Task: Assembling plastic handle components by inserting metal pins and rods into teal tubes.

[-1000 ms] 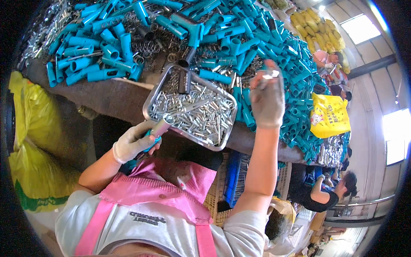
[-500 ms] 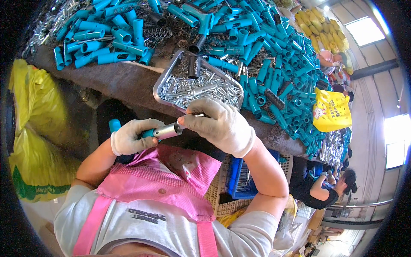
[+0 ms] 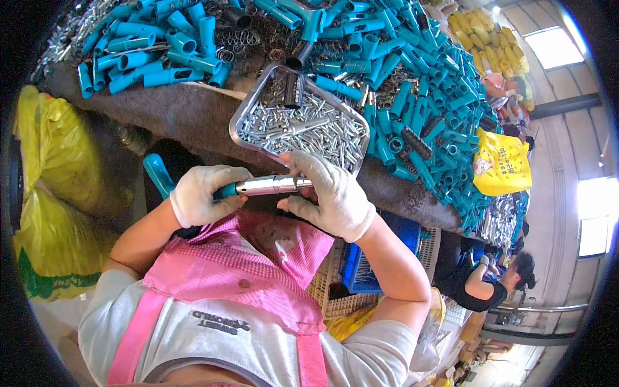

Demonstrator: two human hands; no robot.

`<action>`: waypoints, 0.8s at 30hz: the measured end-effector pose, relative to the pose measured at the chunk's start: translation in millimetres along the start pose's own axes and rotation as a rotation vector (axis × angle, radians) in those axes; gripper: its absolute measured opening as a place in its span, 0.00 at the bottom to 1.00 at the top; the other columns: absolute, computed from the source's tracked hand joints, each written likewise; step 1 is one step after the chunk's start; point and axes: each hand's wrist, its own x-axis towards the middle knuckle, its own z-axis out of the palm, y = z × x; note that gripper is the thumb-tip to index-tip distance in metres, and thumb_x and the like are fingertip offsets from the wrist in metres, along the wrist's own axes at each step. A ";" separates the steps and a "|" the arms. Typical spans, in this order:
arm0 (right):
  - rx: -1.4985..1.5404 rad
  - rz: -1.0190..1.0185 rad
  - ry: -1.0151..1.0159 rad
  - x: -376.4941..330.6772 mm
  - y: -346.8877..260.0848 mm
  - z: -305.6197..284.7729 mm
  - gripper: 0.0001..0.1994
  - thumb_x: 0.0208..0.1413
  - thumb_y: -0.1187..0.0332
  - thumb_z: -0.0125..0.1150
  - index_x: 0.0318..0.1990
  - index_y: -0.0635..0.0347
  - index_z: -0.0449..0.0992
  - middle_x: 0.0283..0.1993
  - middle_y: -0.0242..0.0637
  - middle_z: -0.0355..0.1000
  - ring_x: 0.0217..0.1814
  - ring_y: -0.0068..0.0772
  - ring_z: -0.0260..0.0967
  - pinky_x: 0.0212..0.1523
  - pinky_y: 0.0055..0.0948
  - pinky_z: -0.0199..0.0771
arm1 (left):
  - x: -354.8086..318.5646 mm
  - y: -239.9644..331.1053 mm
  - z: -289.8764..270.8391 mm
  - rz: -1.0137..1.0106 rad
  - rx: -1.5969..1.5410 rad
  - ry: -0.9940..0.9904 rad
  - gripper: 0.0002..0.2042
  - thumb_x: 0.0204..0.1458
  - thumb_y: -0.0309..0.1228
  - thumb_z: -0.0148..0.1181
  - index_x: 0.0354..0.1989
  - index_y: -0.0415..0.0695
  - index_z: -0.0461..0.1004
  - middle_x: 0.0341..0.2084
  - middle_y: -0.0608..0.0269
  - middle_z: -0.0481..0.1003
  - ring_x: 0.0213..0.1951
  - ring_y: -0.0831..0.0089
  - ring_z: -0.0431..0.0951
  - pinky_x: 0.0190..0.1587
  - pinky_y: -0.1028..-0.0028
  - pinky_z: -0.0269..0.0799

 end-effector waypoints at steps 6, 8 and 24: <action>-0.115 -0.453 0.005 -1.0 28.8 6.6 0.18 0.41 0.79 0.63 0.43 0.58 0.73 0.40 0.40 0.70 0.37 0.40 0.72 0.35 0.31 0.73 | 2.3 -2.7 -3.9 -0.075 -0.200 -0.173 0.15 0.45 0.32 0.60 0.42 0.40 0.72 0.32 0.50 0.75 0.34 0.55 0.77 0.36 0.67 0.72; -0.142 -0.616 0.029 -1.0 27.4 5.7 0.17 0.42 0.77 0.63 0.44 0.59 0.73 0.37 0.41 0.71 0.37 0.41 0.73 0.35 0.33 0.73 | 0.6 -1.9 -3.3 -0.141 -0.411 -0.273 0.15 0.46 0.32 0.59 0.42 0.39 0.72 0.33 0.50 0.75 0.35 0.57 0.77 0.38 0.68 0.72; -0.070 -0.310 0.103 -17.7 19.2 32.0 0.24 0.46 0.77 0.61 0.54 0.64 0.66 0.44 0.45 0.69 0.39 0.42 0.72 0.38 0.31 0.72 | -6.7 0.8 -2.3 0.052 0.207 -0.074 0.16 0.43 0.36 0.60 0.40 0.45 0.73 0.23 0.55 0.74 0.26 0.57 0.76 0.28 0.63 0.72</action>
